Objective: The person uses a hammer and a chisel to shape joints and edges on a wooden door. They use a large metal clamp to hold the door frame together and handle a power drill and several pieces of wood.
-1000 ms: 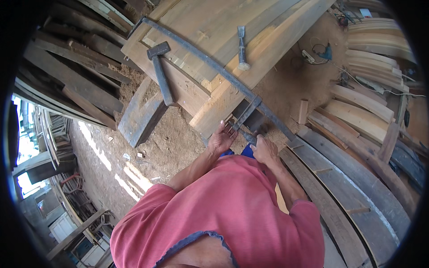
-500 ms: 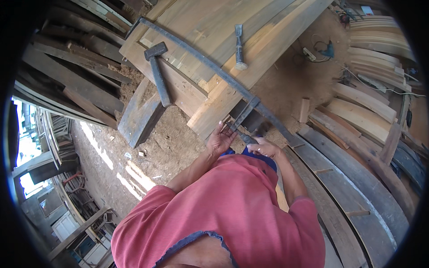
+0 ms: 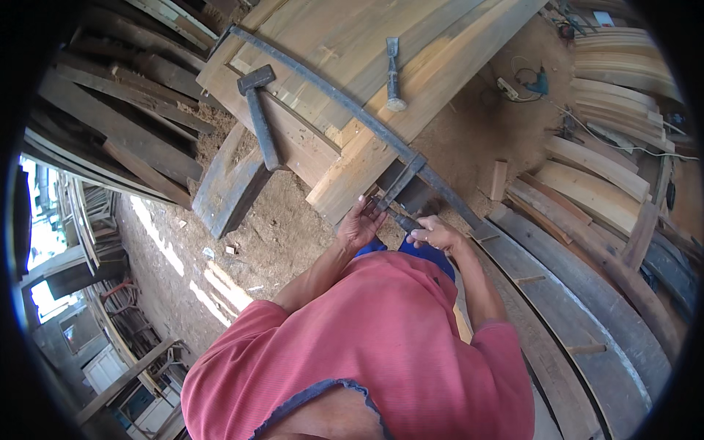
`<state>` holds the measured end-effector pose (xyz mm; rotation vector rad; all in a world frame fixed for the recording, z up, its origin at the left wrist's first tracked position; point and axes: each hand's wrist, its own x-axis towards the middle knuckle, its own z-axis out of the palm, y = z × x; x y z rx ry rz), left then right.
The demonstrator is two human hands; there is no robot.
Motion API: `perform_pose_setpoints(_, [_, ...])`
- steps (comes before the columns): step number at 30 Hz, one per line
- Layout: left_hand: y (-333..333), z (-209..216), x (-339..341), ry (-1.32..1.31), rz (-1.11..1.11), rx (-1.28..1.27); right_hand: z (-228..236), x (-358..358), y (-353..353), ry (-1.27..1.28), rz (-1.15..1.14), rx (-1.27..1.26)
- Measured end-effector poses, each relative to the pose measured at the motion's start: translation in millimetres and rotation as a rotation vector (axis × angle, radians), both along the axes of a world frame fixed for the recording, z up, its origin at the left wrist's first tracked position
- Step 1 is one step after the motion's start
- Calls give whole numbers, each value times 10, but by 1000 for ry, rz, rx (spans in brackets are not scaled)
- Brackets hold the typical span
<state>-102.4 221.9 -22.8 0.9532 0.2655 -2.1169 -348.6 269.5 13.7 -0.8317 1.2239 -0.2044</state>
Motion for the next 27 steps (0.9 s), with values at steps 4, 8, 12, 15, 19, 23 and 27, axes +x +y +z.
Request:
perform_pose_setpoints(4, [49, -112, 41, -22, 26, 40, 598, 285, -125, 776, 574, -522])
perform_pose_setpoints(8, [51, -199, -12, 13, 57, 39, -8, 170, 123, 292, 61, -237])
perform_pose_setpoints(12, [10, -47, -56, -44, 7, 44, -2, 74, -26, -99, -66, 249])
perform_pose_setpoints(15, [71, -54, -65, 45, 25, 101, 76, 310, 196, 466, 241, -433])
perform_pose_setpoints(19, [122, 134, -221, 11, 21, 105, 668, 471, 69, 674, 262, -376])
perform_pose_setpoints(23, [106, 66, -166, -149, -68, -24, 736, 271, -161, 597, 234, -394])
perform_pose_setpoints(27, [55, 236, -196, -308, -98, -23, 1077, 120, -851, 929, -70, -839])
